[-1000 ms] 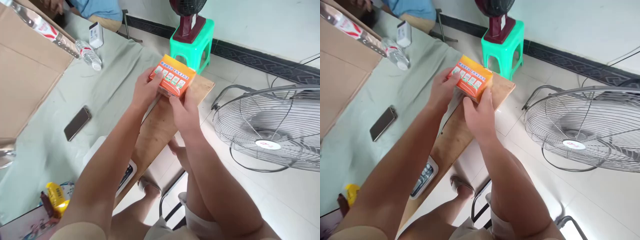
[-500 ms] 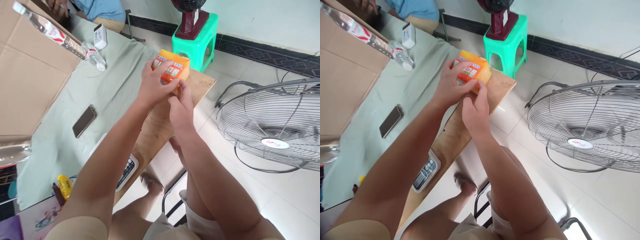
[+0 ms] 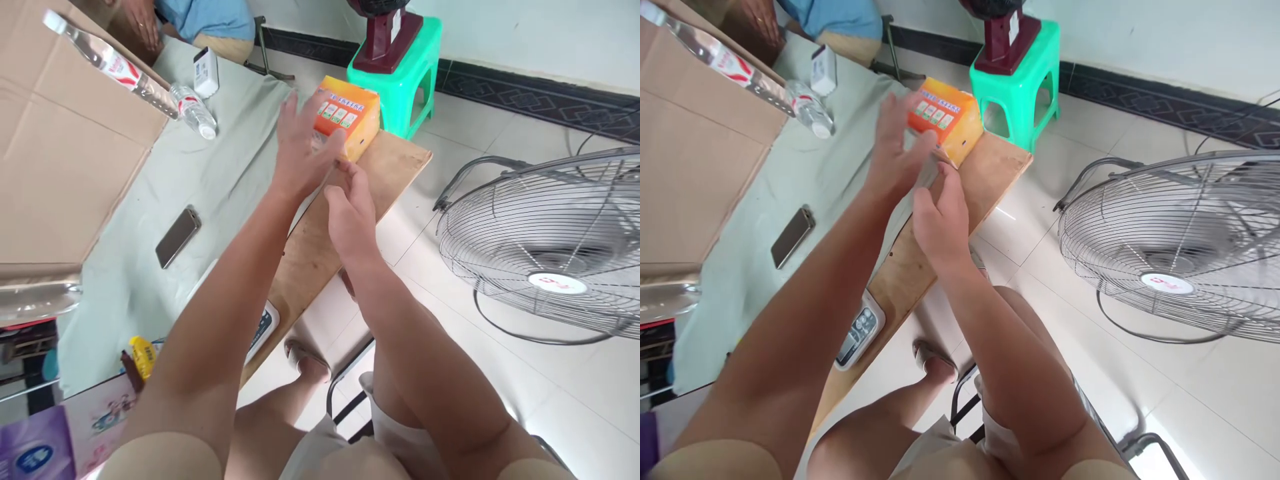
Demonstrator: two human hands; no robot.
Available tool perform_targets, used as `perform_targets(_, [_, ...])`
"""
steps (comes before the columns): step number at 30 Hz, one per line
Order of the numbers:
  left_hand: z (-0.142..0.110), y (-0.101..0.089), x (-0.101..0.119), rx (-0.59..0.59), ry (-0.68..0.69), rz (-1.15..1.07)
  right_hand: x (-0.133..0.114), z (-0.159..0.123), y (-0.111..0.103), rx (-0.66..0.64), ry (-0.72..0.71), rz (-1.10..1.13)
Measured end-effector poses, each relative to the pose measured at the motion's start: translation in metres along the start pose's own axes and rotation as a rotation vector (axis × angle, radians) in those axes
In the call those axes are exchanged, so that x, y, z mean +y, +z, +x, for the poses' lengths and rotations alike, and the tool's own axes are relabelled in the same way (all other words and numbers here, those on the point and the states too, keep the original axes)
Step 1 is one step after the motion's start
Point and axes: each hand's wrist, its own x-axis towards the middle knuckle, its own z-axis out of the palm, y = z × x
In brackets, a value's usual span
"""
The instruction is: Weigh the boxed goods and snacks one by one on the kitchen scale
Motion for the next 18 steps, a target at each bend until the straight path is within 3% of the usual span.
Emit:
perform_targets(2, [-0.044, -0.029, 0.027, 0.057, 0.061, -0.012, -0.002, -0.003, -0.002, 0.01, 0.007, -0.02])
perform_targets(5, [-0.128, -0.082, 0.058, 0.159, -0.013, -0.007, 0.001, -0.011, 0.0, -0.006, 0.011, -0.035])
perform_targets(8, [-0.213, -0.131, 0.068, 0.303, -0.169, 0.016, 0.013, -0.023, 0.01, -0.102, -0.041, -0.073])
perform_targets(10, [-0.262, -0.156, 0.066, 0.398, -0.201, 0.07, 0.024, -0.035, 0.02, -0.161, -0.109, -0.138])
perform_targets(14, [-0.343, -0.189, 0.058, 0.588, -0.245, 0.118, 0.044, -0.074, 0.044, -0.256, -0.254, -0.219])
perform_targets(18, [-0.405, -0.2, 0.053, 0.787, -0.276, 0.164, 0.058, -0.133, 0.066, -0.435, -0.295, -0.249])
